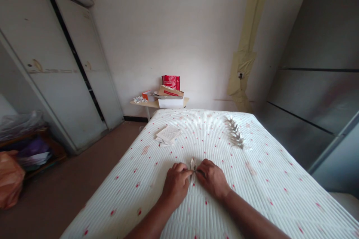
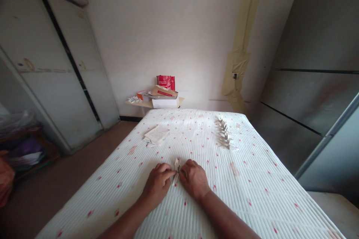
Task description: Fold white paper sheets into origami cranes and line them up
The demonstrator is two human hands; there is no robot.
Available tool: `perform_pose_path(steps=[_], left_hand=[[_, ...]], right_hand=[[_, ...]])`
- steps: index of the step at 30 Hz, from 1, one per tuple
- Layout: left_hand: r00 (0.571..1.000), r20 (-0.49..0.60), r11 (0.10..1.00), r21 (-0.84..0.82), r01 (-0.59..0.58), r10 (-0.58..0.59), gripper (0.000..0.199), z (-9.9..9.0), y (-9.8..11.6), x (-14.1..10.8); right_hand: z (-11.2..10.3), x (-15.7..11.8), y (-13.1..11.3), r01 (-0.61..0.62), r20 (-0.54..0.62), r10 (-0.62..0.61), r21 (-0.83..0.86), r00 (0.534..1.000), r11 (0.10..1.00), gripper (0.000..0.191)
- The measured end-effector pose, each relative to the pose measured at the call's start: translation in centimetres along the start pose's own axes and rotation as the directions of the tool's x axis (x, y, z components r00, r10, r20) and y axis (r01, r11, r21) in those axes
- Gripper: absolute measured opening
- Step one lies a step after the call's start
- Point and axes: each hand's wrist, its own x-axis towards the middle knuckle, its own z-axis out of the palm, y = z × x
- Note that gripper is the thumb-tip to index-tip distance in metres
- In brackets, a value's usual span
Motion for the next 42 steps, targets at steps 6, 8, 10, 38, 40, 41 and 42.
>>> perform_pose_path(steps=[6,8,10,38,40,41,42], left_hand=[[0.981,-0.094,0.963,-0.229,0.144,-0.169,0.028,0.4,-1.2,1.0],[0.974,-0.084,0.957,-0.221,0.187,-0.209,0.024,0.4,-1.2,1.4],[0.974,-0.058,0.958,-0.201,0.206,-0.221,0.026,0.2,-1.1,1.8],[0.938,-0.013,0.544,-0.818,0.189,-0.346,0.013,0.8,1.1,3.2],[0.93,0.002,0.53,-0.821,0.211,-0.367,0.012,0.9,0.9,3.4],[0.927,0.009,0.525,-0.822,0.221,-0.376,0.011,0.9,0.9,3.4],[0.923,0.014,0.523,-0.821,0.23,-0.383,0.012,1.0,0.8,3.6]], right_hand=[[0.3,-0.2,-0.8,-0.039,-0.015,0.039,-0.035,0.999,0.999,0.021],[0.4,-0.2,-0.7,-0.047,-0.019,0.047,-0.034,0.999,0.998,0.022],[0.5,-0.2,-0.7,-0.047,-0.019,0.046,-0.041,0.999,0.998,0.018],[0.8,0.0,-0.4,0.0,-0.299,0.119,0.369,0.947,0.929,0.018],[0.6,-0.1,-0.3,0.05,-0.329,0.028,0.227,0.944,0.972,0.018],[0.5,-0.1,-0.3,0.074,-0.343,-0.018,0.152,0.939,0.986,0.018],[0.4,-0.1,-0.3,0.103,-0.359,-0.069,0.077,0.931,0.992,0.019]])
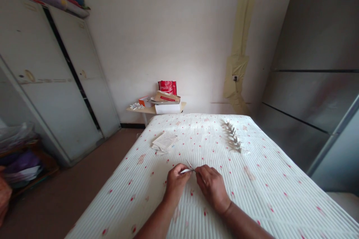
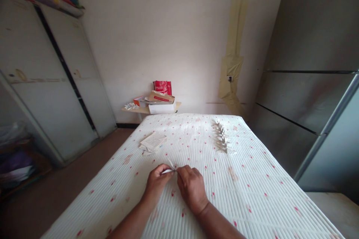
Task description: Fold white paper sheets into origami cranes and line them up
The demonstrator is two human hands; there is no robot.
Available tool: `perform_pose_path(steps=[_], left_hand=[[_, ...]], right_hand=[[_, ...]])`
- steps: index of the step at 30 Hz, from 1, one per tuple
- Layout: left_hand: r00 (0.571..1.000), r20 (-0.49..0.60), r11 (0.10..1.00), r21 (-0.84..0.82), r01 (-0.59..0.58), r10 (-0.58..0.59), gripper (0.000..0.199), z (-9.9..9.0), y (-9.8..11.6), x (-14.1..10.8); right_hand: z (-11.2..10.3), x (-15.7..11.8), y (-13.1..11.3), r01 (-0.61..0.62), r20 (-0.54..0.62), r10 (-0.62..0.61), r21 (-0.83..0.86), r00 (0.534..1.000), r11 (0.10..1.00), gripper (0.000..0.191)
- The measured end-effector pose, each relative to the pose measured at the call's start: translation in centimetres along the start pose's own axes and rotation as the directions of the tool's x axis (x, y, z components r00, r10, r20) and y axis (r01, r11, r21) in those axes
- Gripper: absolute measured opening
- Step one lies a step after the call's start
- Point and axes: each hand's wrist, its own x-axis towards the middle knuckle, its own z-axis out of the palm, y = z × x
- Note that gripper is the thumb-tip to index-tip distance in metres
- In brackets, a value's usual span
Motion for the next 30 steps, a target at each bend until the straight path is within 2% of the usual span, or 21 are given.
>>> perform_pose_path(steps=[3,5,8,11,14,17,20,23,27,30], left_hand=[[0.999,-0.036,0.999,0.036,0.014,-0.013,0.015,0.1,-0.5,0.4],[0.996,-0.084,0.993,0.121,0.007,0.004,0.016,0.2,-0.8,0.6],[0.99,-0.117,0.945,0.324,-0.031,0.073,0.015,0.1,-1.2,0.5],[0.976,-0.109,0.855,0.507,-0.109,0.189,0.012,-0.1,-1.0,0.2],[0.946,-0.053,0.756,0.617,-0.221,0.32,0.022,-0.3,-0.8,0.0],[0.923,0.04,0.662,0.686,-0.303,0.382,0.038,-0.6,-0.9,0.2],[0.926,0.13,0.558,0.765,-0.321,0.356,0.046,-0.8,-1.2,0.5],[0.935,0.198,0.481,0.815,-0.325,0.296,0.035,-0.9,-1.1,1.0],[0.934,0.256,0.504,0.789,-0.351,0.249,0.017,-1.4,-0.7,1.6],[0.917,0.28,0.563,0.726,-0.396,0.283,0.019,-2.0,-0.5,1.1]], right_hand=[[-0.4,0.1,0.0,0.159,-0.036,-0.165,-0.144,0.986,0.977,0.02],[-0.6,0.1,0.0,0.228,-0.037,-0.239,-0.197,0.97,0.953,0.02],[-0.7,0.1,-0.1,0.267,0.005,-0.275,-0.256,0.961,0.929,0.02],[-0.7,0.0,-0.2,0.287,0.069,-0.28,-0.301,0.958,0.91,0.018],[-0.6,-0.1,-0.4,0.328,0.134,-0.3,-0.309,0.944,0.893,0.017],[-0.5,-0.3,-0.5,0.35,0.191,-0.303,-0.302,0.934,0.887,0.017],[-0.2,-0.5,-0.5,0.345,0.234,-0.281,-0.309,0.931,0.886,0.017],[0.3,-0.8,-0.5,0.34,0.266,-0.26,-0.325,0.928,0.883,0.015],[0.8,-1.0,-0.3,0.297,0.27,-0.212,-0.329,0.939,0.896,0.011],[1.0,-1.0,-0.2,0.262,0.271,-0.178,-0.315,0.946,0.912,0.01]])
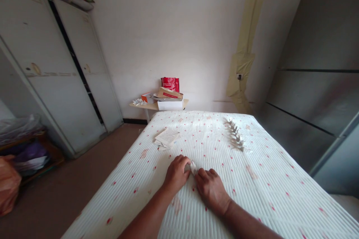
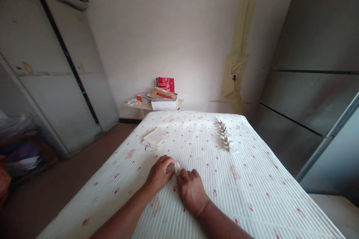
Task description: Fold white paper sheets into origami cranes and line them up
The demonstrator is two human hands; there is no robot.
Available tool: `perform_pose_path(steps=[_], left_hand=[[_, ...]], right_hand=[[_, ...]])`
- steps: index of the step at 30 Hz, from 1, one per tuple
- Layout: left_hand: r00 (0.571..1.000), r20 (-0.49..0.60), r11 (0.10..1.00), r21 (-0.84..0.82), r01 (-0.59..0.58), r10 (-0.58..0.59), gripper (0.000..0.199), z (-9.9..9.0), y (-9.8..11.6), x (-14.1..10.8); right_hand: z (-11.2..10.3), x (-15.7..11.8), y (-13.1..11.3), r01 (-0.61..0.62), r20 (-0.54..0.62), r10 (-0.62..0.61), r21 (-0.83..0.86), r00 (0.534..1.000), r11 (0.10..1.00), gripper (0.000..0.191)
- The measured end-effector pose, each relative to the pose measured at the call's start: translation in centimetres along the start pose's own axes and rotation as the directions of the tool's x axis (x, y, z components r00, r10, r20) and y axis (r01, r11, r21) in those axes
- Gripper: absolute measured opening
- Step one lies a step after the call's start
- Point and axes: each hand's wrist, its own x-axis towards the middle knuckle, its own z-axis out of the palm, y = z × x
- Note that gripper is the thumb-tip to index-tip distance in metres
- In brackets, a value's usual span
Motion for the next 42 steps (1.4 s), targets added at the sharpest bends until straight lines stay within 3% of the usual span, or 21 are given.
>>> perform_pose_path(steps=[4,6,9,11,13,17,22,28,35,42], left_hand=[[0.996,0.039,0.996,-0.052,-0.076,0.078,0.027,-0.3,0.6,-1.6],[0.995,0.085,0.998,-0.018,-0.057,0.058,0.023,-0.2,1.0,-2.2],[0.994,0.111,0.999,0.04,-0.009,0.005,0.017,-0.1,1.4,-2.4],[0.993,0.116,0.999,0.033,0.009,-0.013,0.015,-0.1,1.4,-2.3],[0.992,0.123,1.0,-0.005,0.015,-0.014,0.019,-0.1,1.2,-2.2],[0.994,0.111,0.998,-0.053,0.026,-0.02,0.025,0.0,0.9,-2.1],[0.996,0.088,0.998,-0.058,0.035,-0.03,0.026,0.3,0.8,-2.2],[0.995,0.097,0.999,-0.026,0.039,-0.036,0.023,0.1,1.0,-2.1],[0.994,0.106,0.999,0.034,0.011,-0.015,0.023,-0.4,1.7,-2.4],[0.995,0.096,0.998,0.064,0.022,-0.029,0.014,-0.2,1.9,-1.9]], right_hand=[[0.0,0.3,-0.2,-0.031,0.041,0.03,0.038,0.999,0.999,0.01],[-0.3,0.4,-0.3,-0.073,0.067,0.068,0.087,0.995,0.994,0.01],[-1.1,0.3,0.5,-0.101,0.1,0.075,0.291,0.992,0.951,0.007],[-1.5,-0.1,1.9,-0.047,0.1,-0.005,0.504,0.995,0.862,0.012],[-1.5,-0.6,3.6,-0.081,0.035,0.076,0.604,0.997,0.793,0.025],[-1.1,-1.1,5.6,0.006,0.022,-0.022,0.55,1.0,0.835,0.035],[-0.8,0.0,4.8,0.071,0.063,-0.099,0.349,0.993,0.935,0.03],[-0.2,0.8,4.3,0.141,0.036,-0.153,0.224,0.988,0.964,0.021],[0.4,0.8,4.4,0.113,0.035,-0.128,0.283,0.991,0.953,0.02],[-0.2,1.3,4.1,-0.042,0.101,-0.01,0.5,0.995,0.865,0.019]])
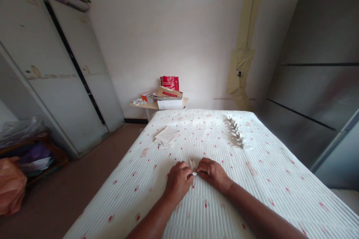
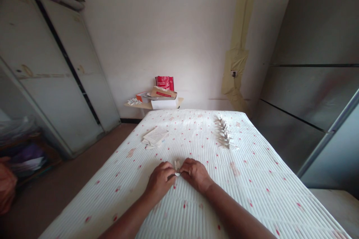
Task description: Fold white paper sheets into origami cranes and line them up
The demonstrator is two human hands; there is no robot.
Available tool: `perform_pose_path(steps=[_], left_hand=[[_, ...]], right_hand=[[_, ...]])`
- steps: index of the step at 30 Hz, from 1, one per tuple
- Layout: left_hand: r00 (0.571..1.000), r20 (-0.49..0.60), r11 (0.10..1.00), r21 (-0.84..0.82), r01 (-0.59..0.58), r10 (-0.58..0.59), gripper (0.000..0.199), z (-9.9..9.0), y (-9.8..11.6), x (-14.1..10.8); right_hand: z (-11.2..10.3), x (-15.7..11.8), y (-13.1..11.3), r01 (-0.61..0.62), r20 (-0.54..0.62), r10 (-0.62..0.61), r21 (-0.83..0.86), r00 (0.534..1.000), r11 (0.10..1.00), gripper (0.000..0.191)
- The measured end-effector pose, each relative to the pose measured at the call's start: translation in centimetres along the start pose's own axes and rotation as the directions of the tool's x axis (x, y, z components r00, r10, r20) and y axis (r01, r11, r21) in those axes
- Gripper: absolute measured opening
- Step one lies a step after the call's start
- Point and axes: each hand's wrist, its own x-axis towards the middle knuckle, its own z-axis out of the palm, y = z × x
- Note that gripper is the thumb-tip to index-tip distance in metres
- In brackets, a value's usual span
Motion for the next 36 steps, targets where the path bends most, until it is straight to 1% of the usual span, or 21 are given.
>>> perform_pose_path(steps=[3,8,11,15,19,22,25,30,33,36], left_hand=[[1.0,0.002,0.999,-0.04,0.031,-0.031,0.015,0.2,-0.2,0.2],[0.994,-0.04,0.992,-0.089,0.095,-0.098,0.013,0.8,-0.4,0.6],[0.989,-0.035,0.988,-0.057,0.144,-0.146,0.014,1.0,-0.2,0.9],[0.978,-0.022,0.978,0.028,0.206,-0.205,0.015,1.0,0.4,1.5],[0.975,0.002,0.97,0.1,0.22,-0.221,0.015,0.9,0.8,1.7],[0.972,0.01,0.964,0.135,0.23,-0.233,0.016,0.8,1.0,1.6],[0.973,0.005,0.959,0.17,0.225,-0.23,0.017,0.9,1.1,1.5],[0.978,-0.013,0.943,0.262,0.206,-0.21,0.019,1.2,1.5,1.3],[0.977,-0.013,0.935,0.289,0.205,-0.211,0.023,1.2,1.8,1.2],[0.976,-0.019,0.933,0.29,0.212,-0.216,0.024,1.2,1.9,1.2]], right_hand=[[-0.1,-0.1,-0.2,-0.044,-0.021,0.046,0.06,0.999,0.997,0.018],[-0.1,-0.1,-0.4,-0.059,-0.046,0.063,0.072,0.997,0.996,0.017],[0.3,0.2,-0.3,-0.092,-0.039,0.094,0.052,0.995,0.994,0.02],[0.7,0.7,-0.3,-0.19,-0.014,0.191,0.031,0.982,0.981,0.022],[0.5,1.0,-0.5,-0.226,0.027,0.226,0.02,0.974,0.974,0.021],[0.3,1.1,-0.6,-0.239,0.058,0.241,-0.038,0.969,0.97,0.021],[0.5,1.3,-0.9,-0.268,0.071,0.281,-0.153,0.957,0.951,0.021],[1.1,1.7,-2.0,-0.327,0.045,0.356,-0.301,0.933,0.896,0.022],[1.4,1.8,-2.4,-0.384,0.011,0.408,-0.319,0.913,0.867,0.022],[1.6,1.7,-2.6,-0.419,-0.022,0.433,-0.3,0.901,0.857,0.022]])
